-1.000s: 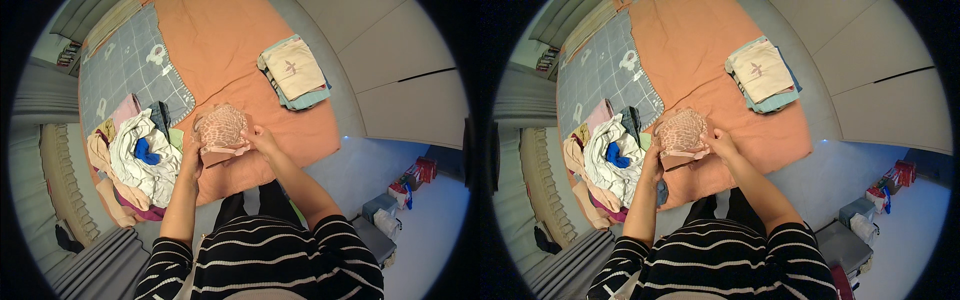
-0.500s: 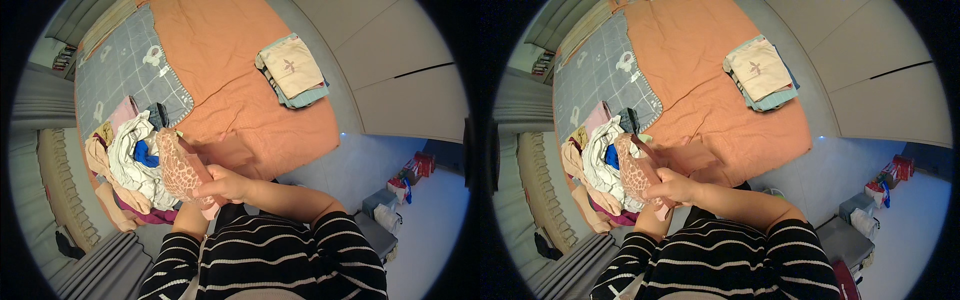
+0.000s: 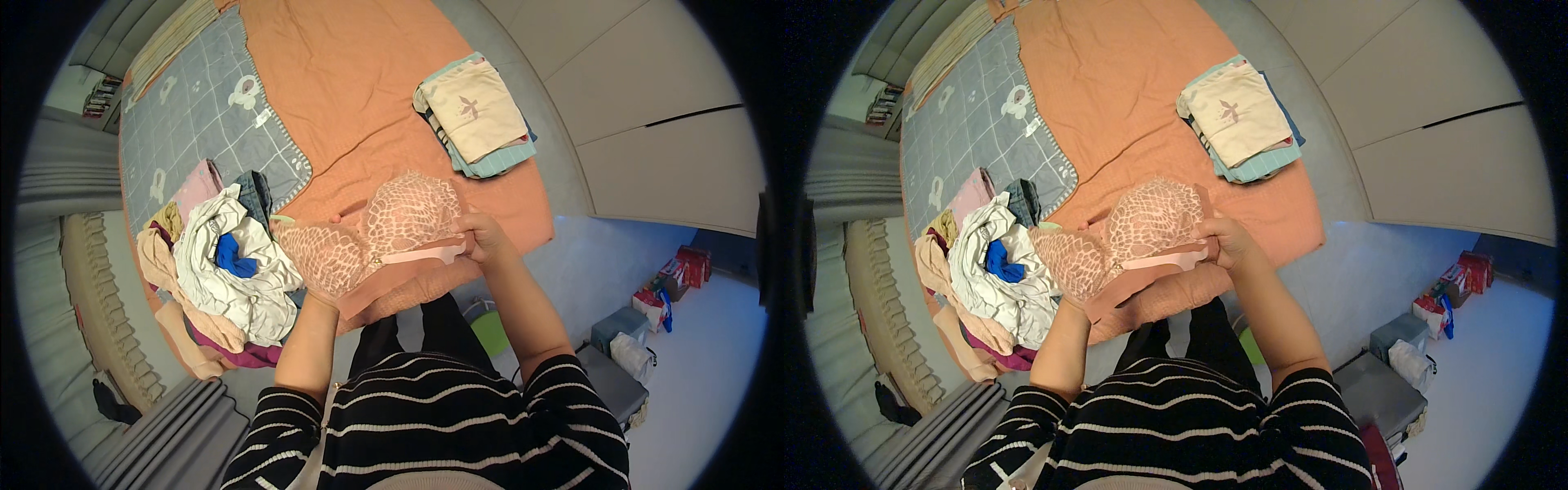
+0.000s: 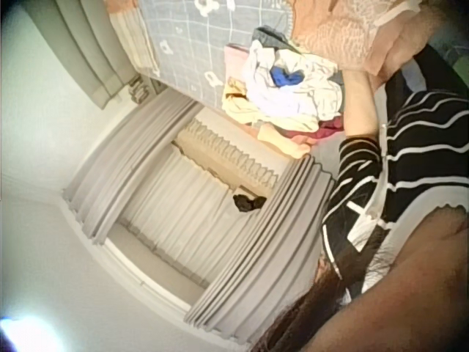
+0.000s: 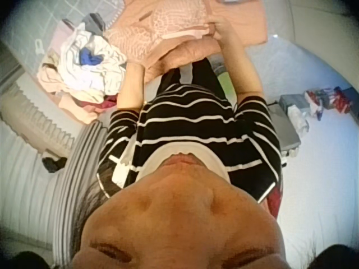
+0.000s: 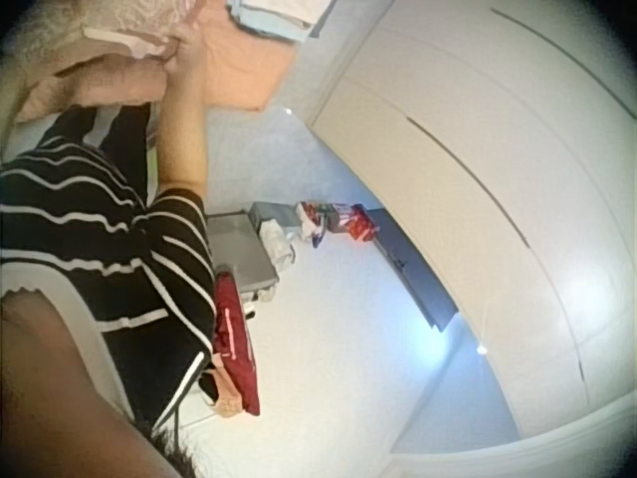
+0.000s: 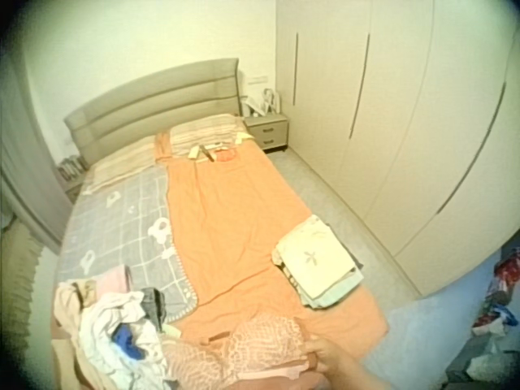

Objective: The person folds various pieces of clothing on a bed, including black shorts, a light blue towel, a patterned top, and white pants. Each item is smoothed, folded into a neat rectangle, and placed on a growing stack.

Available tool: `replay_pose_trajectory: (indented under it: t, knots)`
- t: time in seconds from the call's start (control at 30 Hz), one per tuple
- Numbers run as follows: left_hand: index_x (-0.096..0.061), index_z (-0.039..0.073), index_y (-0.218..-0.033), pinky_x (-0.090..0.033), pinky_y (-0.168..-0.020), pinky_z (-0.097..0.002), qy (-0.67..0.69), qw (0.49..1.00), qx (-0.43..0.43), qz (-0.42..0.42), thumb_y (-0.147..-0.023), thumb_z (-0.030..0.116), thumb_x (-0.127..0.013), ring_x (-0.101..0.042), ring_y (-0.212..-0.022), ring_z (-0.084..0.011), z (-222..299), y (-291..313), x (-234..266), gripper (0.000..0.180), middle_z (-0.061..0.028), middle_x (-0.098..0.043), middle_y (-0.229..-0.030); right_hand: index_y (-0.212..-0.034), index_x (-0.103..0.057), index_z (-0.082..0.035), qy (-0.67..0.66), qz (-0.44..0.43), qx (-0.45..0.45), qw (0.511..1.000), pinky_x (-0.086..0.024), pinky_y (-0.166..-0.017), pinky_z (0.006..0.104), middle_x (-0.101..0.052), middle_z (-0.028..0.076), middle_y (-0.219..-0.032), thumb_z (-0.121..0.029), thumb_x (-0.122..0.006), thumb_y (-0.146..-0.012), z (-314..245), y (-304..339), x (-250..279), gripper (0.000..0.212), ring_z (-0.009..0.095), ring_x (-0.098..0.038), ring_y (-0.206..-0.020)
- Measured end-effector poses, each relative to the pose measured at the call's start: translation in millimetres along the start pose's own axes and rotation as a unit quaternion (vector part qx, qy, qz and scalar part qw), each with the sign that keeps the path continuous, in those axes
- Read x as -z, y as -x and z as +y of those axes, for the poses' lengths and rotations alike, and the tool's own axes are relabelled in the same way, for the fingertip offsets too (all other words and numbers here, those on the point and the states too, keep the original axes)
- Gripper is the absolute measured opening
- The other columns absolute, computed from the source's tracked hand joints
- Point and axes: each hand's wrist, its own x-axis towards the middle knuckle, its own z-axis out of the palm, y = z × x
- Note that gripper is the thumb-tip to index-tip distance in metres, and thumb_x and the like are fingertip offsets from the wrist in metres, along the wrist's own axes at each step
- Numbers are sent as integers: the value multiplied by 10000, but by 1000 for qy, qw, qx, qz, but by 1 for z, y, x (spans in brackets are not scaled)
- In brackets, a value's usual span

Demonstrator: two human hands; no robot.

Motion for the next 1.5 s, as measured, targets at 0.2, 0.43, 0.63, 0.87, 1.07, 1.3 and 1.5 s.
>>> replay_pose_trajectory:
  t: [0.2,0.43,0.63,0.87,1.07,1.3,1.5]
  knots:
    - [-439,100,-1347,-404,-998,-541,-21,1000,4,-3,-829,624,-493,-501,-1195,-340,1,-19,-6,739,-180,-515,-1296,-1259,-430,41,2,-57,3,998,-532,-811,305,-604,137,-1109,-73,-519,-747,3,-19,23,532,195,-631,-953]
    - [-445,81,-1343,-401,-1010,-530,-55,996,-14,70,-885,496,-484,-503,-1202,-325,-37,-59,9,619,-172,-514,-1305,-1134,-570,6,-188,74,-48,978,-513,-885,373,-622,137,-1101,-183,-527,-797,61,-26,0,388,252,-615,-996]
    - [-430,34,-1343,-410,-1017,-497,-145,971,79,170,-942,363,-438,-498,-1216,-302,-24,-94,27,520,-167,-489,-1339,-1240,-473,82,-182,24,112,977,-445,-978,457,-583,181,-1181,-98,-509,-797,-1,-8,68,479,311,-567,-1108]
    - [-365,-1,-1366,-475,-956,-447,-339,914,184,125,-889,215,-595,-524,-1180,-291,5,-276,31,572,-180,-509,-1297,-1324,-388,-7,-128,22,240,962,-478,-940,442,-552,142,-1215,57,-518,-757,-111,-7,79,585,283,-572,-1102]
    - [-305,44,-1417,-416,-985,-423,-766,632,-21,115,-830,372,-660,-502,-1159,-331,-48,-406,-2,760,-182,-494,-1273,-1315,-417,-26,-98,154,172,968,-464,-940,413,-530,123,-1250,-61,-571,-851,-108,-80,206,490,289,-530,-1147]
    - [-304,314,-1442,-169,-1033,-679,-976,211,34,45,-815,476,-629,-74,-1402,-414,-119,-395,71,724,-157,-66,-1547,-1249,-478,-15,-68,408,14,910,-389,-1016,429,-449,182,-1309,-167,-604,-875,-90,-86,210,423,324,-456,-1208]
    - [-323,275,-1436,-185,-1031,-685,-984,176,39,11,-837,359,-614,-104,-1411,-380,-118,-372,82,671,-140,-85,-1548,-1388,-363,-70,683,438,369,453,-281,-1035,559,-290,217,-1439,-250,-670,-797,-93,-96,158,690,455,-277,-1308]
